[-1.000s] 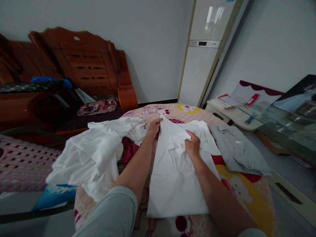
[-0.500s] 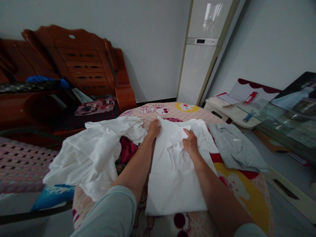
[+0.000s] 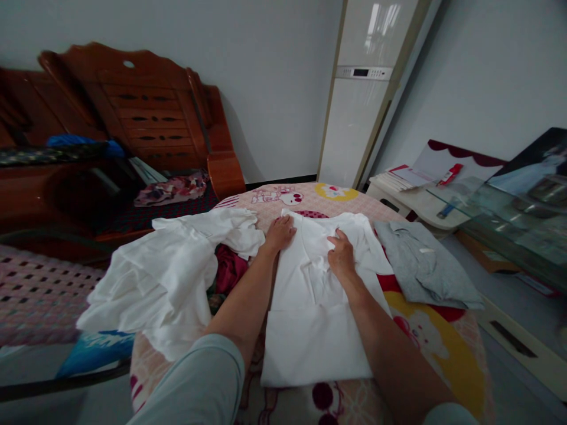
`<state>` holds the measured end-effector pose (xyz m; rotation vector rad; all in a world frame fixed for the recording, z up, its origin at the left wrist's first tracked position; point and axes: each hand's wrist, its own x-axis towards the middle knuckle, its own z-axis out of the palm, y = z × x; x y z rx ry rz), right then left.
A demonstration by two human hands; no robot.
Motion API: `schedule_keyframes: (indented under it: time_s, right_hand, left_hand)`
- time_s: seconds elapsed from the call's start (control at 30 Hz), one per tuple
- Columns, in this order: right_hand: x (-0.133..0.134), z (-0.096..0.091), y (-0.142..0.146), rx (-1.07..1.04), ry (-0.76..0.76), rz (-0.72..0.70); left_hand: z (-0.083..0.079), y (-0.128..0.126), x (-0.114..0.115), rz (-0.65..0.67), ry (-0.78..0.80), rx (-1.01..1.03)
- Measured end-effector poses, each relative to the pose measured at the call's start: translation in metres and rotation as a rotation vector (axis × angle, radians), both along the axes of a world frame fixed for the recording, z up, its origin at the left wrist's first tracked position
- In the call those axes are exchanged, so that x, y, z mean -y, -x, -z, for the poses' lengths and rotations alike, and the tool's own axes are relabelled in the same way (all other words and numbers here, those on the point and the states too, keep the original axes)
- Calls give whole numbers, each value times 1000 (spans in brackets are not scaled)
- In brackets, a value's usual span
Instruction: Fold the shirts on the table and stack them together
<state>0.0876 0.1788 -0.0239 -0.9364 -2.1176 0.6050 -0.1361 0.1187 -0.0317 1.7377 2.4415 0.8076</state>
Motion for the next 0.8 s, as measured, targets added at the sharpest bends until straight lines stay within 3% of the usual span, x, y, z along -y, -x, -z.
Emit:
schedule_keyframes:
  time_s: [0.1, 0.2, 0.3, 0.4, 0.5, 0.8]
  right_hand:
    - [8, -6, -2, 81, -33, 45]
    - [19, -27, -6, 161, -155, 0]
    - [34, -55, -10, 288, -207, -161]
    - [47, -71, -11, 447, -91, -387]
    - [55, -69, -9, 560, -109, -479]
    - [59, -57, -5, 806, -227, -475]
  left_hand:
    - [2, 0, 1, -6, 39, -68]
    - [1, -1, 2, -11, 57, -81]
    - [-2, -3, 3, -13, 55, -82]
    - [-5, -5, 4, -15, 54, -85]
    - [-8, -8, 6, -16, 63, -85]
    - [-16, -13, 8, -62, 190, -183]
